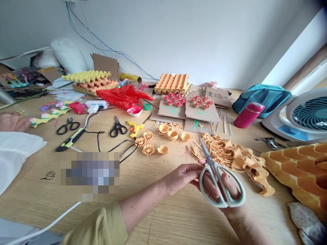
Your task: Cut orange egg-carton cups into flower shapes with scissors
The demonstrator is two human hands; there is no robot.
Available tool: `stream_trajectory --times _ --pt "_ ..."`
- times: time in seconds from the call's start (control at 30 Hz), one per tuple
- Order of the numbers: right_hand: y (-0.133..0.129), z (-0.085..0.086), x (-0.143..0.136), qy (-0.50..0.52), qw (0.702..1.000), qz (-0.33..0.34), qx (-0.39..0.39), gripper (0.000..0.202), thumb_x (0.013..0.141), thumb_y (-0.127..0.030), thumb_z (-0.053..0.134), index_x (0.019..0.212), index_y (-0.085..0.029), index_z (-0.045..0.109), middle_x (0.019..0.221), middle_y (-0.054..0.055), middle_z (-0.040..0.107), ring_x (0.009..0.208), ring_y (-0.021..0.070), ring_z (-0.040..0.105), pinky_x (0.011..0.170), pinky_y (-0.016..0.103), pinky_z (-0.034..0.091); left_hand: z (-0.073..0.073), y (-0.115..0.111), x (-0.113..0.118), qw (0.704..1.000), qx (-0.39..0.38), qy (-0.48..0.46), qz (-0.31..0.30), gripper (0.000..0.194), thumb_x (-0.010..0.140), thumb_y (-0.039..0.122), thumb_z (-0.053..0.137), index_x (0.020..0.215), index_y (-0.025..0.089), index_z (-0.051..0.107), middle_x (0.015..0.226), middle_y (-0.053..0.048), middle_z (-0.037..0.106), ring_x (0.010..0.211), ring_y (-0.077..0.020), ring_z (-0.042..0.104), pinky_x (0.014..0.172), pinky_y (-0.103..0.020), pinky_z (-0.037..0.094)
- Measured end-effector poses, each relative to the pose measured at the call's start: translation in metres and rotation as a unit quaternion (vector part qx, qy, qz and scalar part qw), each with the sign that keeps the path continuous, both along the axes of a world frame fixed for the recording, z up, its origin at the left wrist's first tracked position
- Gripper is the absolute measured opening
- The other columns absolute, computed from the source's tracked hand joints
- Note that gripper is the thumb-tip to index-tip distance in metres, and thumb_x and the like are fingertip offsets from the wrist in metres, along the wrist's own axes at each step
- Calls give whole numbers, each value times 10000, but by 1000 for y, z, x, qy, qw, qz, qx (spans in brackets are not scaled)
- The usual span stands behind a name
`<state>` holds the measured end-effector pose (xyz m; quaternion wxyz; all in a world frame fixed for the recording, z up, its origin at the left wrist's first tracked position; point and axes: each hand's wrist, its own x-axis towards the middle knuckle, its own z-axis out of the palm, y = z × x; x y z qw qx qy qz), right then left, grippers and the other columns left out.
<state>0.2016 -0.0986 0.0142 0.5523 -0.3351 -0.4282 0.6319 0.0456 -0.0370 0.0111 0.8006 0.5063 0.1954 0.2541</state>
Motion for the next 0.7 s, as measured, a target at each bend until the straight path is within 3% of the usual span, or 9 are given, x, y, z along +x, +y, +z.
stream_trajectory --times 0.13,0.3,0.4,0.5,0.6,0.7 --pt "-3 -2 0 44 998 -12 -37 451 892 -601 540 1186 -271 632 468 -77 337 412 118 227 463 285 325 3 -5 2 1000 15 -4 17 377 862 421 664 1111 141 711 915 -79 710 791 -178 655 780 -322 511" --pt "-4 -5 0 14 999 10 -45 456 857 -667 528 940 -232 636 482 -52 368 433 131 313 469 291 345 1 -5 -1 998 52 -13 22 259 862 313 636 1059 152 682 864 -50 677 805 -169 632 765 -285 496" --pt "-6 -9 1 -14 997 57 -58 473 824 -697 543 799 -227 583 531 -19 441 458 144 379 481 302 379 1 -4 -1 998 56 -2 38 292 887 395 605 1055 163 661 857 -30 651 796 -160 615 788 -283 485" --pt "-6 -9 2 -44 996 53 -61 529 822 -745 469 674 -239 512 540 -8 424 476 154 383 514 330 417 0 -4 -1 995 81 31 55 464 893 567 559 1062 149 670 826 -33 645 755 -165 616 762 -288 491" --pt "-7 -8 1 -30 996 46 -64 534 826 -758 431 696 -249 530 557 -5 413 477 160 370 489 331 399 -2 -2 -2 989 121 52 62 548 873 640 544 1014 130 685 751 -33 640 702 -162 613 705 -274 492" --pt "-8 -10 0 14 996 53 -66 484 827 -725 494 765 -252 572 577 3 452 471 156 365 455 314 363 -4 0 -3 983 158 60 71 474 868 583 595 942 126 694 768 -35 662 721 -158 620 671 -244 481"
